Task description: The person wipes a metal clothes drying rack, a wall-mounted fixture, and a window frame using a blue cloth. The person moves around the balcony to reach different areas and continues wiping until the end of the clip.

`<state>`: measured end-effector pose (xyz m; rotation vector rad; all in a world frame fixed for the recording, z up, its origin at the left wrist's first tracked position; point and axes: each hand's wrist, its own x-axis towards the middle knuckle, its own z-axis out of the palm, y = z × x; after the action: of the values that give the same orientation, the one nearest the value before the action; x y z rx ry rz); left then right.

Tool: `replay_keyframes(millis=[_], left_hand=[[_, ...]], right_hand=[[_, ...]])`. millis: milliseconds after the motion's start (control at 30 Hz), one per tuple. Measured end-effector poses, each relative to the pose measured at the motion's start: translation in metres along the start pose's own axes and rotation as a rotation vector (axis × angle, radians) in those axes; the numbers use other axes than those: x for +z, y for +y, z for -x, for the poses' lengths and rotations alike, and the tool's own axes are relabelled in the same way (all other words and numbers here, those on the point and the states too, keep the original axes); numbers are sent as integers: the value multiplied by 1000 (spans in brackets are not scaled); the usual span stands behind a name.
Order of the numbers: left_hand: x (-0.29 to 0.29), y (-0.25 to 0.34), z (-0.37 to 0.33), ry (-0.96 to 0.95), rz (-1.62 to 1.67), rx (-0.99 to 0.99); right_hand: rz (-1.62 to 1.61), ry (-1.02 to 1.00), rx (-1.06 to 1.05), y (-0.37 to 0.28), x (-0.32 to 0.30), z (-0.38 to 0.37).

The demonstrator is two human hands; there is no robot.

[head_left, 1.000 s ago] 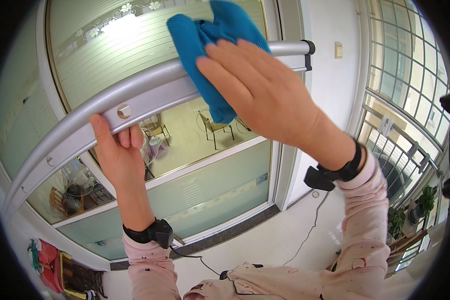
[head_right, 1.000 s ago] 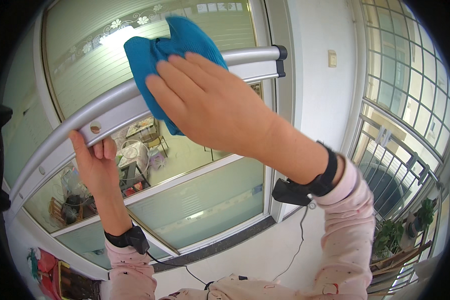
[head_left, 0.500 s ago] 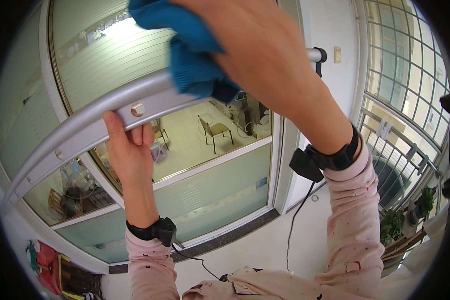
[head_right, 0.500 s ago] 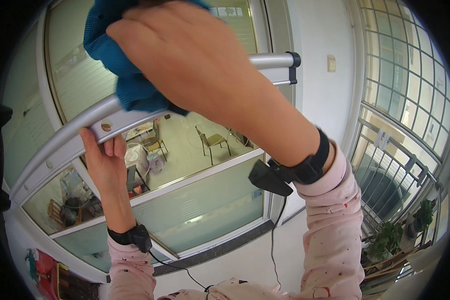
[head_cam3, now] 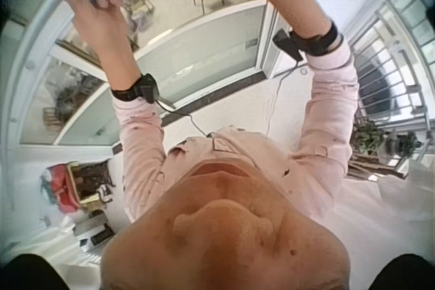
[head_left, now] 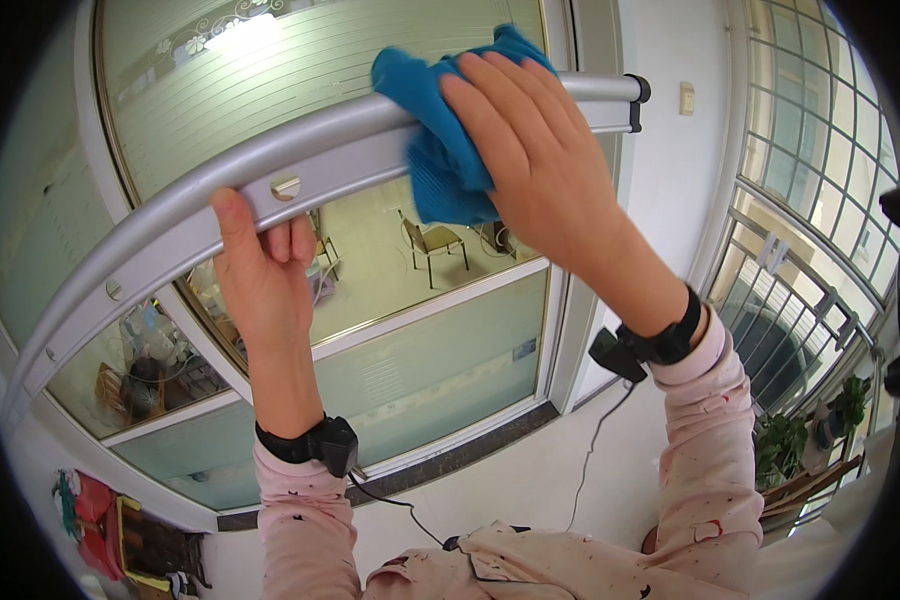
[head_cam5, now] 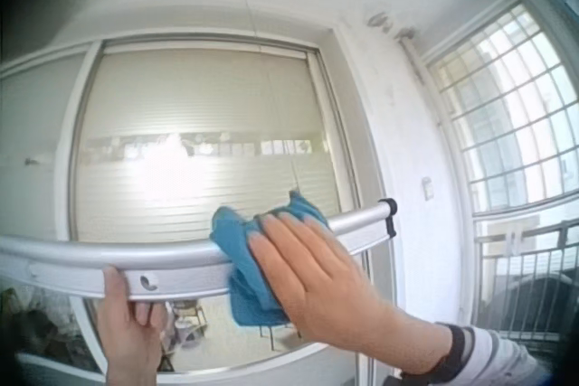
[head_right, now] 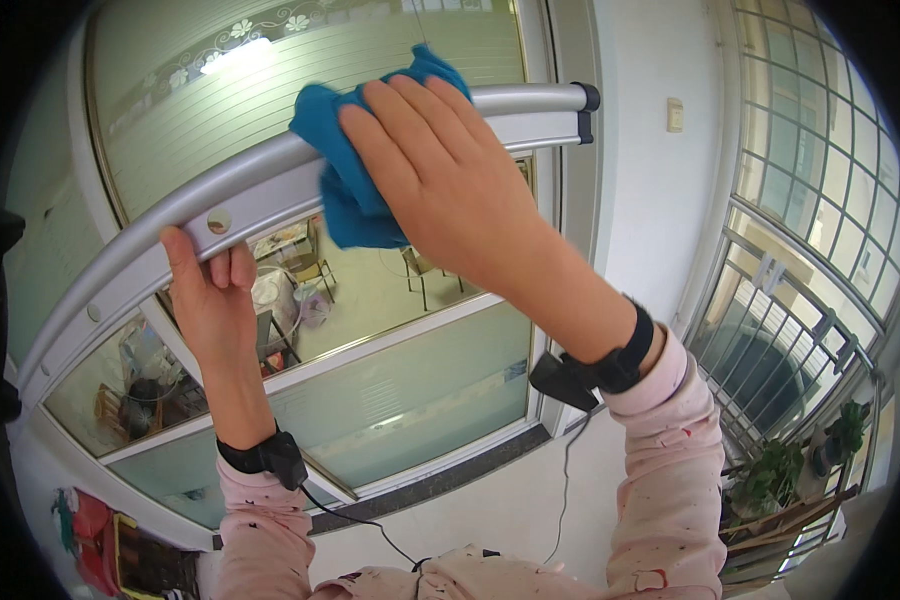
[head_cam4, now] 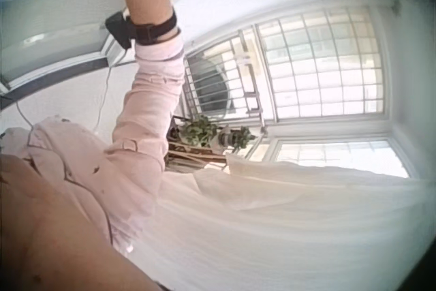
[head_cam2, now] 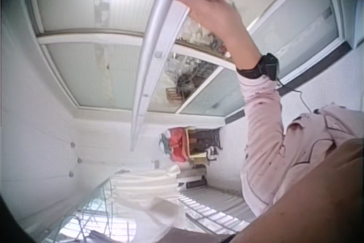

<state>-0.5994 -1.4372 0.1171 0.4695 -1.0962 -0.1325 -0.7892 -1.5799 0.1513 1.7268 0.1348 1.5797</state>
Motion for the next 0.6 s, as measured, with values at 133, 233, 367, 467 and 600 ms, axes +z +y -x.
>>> replay_keyframes(millis=[133, 233, 367, 467, 600], left_hand=[[-4, -5, -4, 7, -29, 2], [-7, -5, -8, -3, -38, 14], [-8, -3, -6, -23, -32, 27], [-4, -1, -1, -22, -47, 41], [6, 2, 1, 29, -28, 38]], right_hand=[[14, -183, -9, -15, -11, 38], [-467, -532, 677, -18, -26, 71], [-704, -4, 1186, -28, -15, 115], [-1615, 333, 1658, -20, 10, 127], [-2132, 517, 1377, -21, 33, 99]])
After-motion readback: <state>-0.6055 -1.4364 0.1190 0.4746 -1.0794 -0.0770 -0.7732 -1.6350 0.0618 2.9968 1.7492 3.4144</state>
